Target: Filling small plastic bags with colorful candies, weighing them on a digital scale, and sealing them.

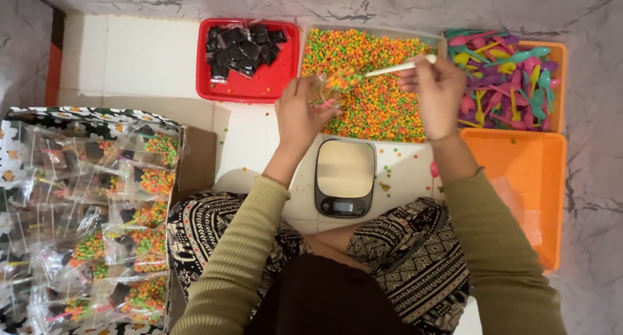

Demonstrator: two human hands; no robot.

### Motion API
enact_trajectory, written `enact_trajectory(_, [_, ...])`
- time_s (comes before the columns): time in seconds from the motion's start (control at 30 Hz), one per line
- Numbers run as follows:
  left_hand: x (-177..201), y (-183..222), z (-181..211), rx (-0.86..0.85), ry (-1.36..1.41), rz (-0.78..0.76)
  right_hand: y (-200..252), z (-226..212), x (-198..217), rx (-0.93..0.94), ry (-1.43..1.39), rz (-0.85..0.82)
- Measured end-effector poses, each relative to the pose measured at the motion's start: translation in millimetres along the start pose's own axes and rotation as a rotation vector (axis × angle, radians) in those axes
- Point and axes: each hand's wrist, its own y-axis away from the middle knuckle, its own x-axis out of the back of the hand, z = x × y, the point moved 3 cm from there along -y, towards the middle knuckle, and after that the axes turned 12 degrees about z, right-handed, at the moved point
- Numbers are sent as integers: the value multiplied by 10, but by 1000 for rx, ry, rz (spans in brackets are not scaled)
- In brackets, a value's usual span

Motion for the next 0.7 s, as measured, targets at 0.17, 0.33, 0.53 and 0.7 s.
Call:
enact_trajectory(0.17, [-123, 28, -27, 30, 62, 23, 591, -499, -268, 580, 124, -195])
enact_trajectory(0.33, [-59, 51, -164, 48, 41, 63, 675, -488, -75, 1012, 378, 14])
enact_trajectory(0.53, [71, 115, -229, 39, 84, 117, 140, 358, 131, 756, 302, 80])
enact_trajectory(0.7, [154, 162, -193, 25, 18, 110, 68, 1241, -144, 149, 178, 62])
